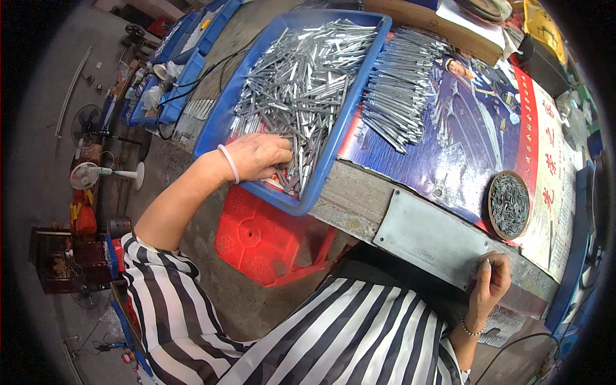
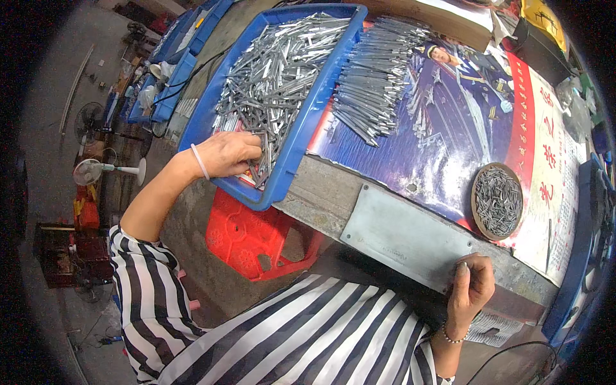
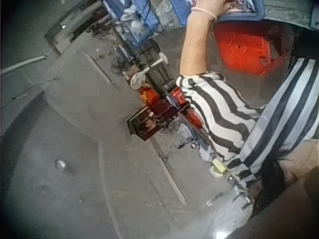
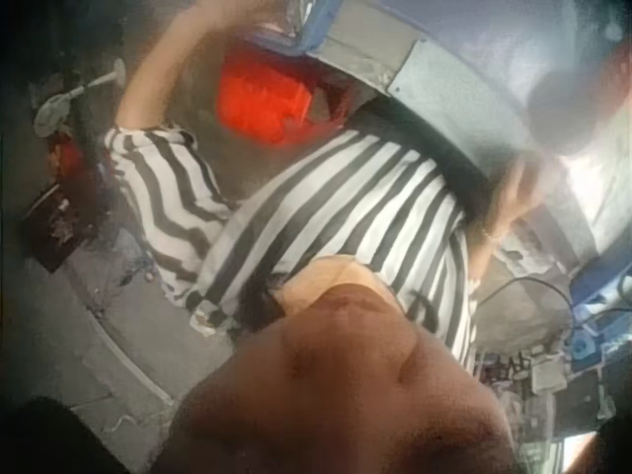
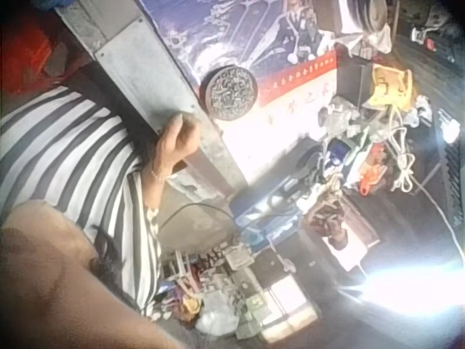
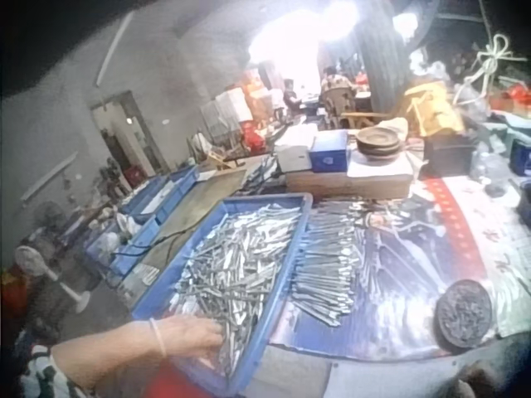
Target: The person assembles small metal components by picking up metal strips from a tray, taking pins from a bowl, and joining them together by hand before arranging the assembled pieces on the table.
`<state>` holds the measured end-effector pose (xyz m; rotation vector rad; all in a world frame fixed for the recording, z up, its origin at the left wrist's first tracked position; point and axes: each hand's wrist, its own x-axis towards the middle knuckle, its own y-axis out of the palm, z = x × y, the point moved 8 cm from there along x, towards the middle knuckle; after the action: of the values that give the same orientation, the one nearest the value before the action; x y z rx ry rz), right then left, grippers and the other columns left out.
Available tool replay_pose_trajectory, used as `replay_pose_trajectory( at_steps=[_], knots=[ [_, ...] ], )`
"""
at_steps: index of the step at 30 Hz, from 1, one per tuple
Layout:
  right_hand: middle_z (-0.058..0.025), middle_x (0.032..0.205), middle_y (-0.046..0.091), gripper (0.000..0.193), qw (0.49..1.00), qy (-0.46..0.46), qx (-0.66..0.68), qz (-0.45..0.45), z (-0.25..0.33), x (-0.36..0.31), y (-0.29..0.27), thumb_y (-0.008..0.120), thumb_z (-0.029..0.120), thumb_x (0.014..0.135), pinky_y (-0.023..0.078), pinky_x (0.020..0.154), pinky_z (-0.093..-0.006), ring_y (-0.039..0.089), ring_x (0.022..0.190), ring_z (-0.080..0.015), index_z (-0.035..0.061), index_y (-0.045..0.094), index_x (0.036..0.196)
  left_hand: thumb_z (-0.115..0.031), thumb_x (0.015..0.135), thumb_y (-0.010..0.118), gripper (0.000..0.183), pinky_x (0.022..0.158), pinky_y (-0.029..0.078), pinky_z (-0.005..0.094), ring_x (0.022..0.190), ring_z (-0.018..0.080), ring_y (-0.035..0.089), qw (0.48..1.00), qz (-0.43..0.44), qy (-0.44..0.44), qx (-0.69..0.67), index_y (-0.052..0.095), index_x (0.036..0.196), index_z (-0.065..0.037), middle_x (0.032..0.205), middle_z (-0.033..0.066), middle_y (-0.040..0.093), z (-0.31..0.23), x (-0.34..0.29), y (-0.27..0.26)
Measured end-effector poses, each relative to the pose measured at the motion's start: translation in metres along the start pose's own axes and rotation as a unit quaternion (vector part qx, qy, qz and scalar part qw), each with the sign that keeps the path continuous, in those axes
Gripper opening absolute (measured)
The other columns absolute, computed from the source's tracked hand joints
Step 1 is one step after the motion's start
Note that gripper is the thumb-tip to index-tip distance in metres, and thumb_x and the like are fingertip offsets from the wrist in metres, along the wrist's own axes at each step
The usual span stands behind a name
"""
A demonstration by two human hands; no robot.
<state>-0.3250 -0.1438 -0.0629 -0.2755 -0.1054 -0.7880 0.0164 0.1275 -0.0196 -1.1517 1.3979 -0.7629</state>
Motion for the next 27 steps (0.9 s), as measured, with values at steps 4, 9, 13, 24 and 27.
replay_pose_trajectory(
  at_steps=[4,9,13,24,27],
  knots=[
    [-0.0037,0.075,0.049,0.012,1.0,0.005,-0.002,0.002,0.001,0.001,-0.001,0.054,0.005,0.092,0.033,0.058,-0.0216,0.041,0.063,-0.0091,-0.0001,0.048,0.083,-0.003,0.071,0.062,0.015,0.069,0.046,0.0443,0.081,0.0339,0.058,1.0,-0.013,-0.018,-0.014,0.052,0.082,-0.002,0.081,0.0115,0.053,0.0,0.0,-0.004],
    [-0.0045,0.076,0.05,0.011,1.0,0.008,-0.005,0.012,-0.002,0.0,-0.003,0.054,0.004,0.091,0.034,0.06,-0.0222,0.042,0.066,-0.0102,-0.0004,0.048,0.083,-0.003,0.071,0.062,0.015,0.069,0.047,0.0449,0.078,0.0353,0.059,0.997,0.018,-0.052,-0.062,0.052,0.082,-0.002,0.079,0.0133,0.055,0.005,-0.001,0.001],
    [-0.0049,0.076,0.051,0.011,1.0,0.006,0.003,0.006,-0.001,0.0,-0.002,0.054,0.004,0.091,0.035,0.059,-0.0225,0.043,0.065,-0.0101,-0.0005,0.048,0.082,-0.004,0.072,0.062,0.015,0.07,0.048,0.045,0.08,0.0358,0.06,0.998,0.03,-0.047,-0.044,0.052,0.082,-0.003,0.08,0.0145,0.057,0.006,0.0,0.004],
    [-0.004,0.071,0.05,0.012,1.0,-0.001,0.01,-0.001,0.0,0.001,-0.003,0.055,0.003,0.089,0.033,0.055,-0.0228,0.041,0.06,-0.0093,0.0001,0.048,0.079,-0.015,0.071,0.063,0.015,0.069,0.05,0.0435,0.078,0.0345,0.062,0.986,0.105,-0.061,0.112,0.056,0.079,-0.003,0.079,0.015,0.06,0.009,0.005,0.014],
    [-0.004,0.069,0.05,0.012,1.0,-0.01,0.016,0.0,0.0,0.002,-0.003,0.056,0.004,0.088,0.032,0.054,-0.023,0.041,0.059,-0.0095,0.0006,0.048,0.079,-0.014,0.07,0.062,0.015,0.069,0.05,0.0437,0.077,0.0348,0.062,0.984,0.114,-0.069,0.115,0.056,0.079,-0.003,0.077,0.0149,0.06,0.008,0.003,0.012]
  ],
)
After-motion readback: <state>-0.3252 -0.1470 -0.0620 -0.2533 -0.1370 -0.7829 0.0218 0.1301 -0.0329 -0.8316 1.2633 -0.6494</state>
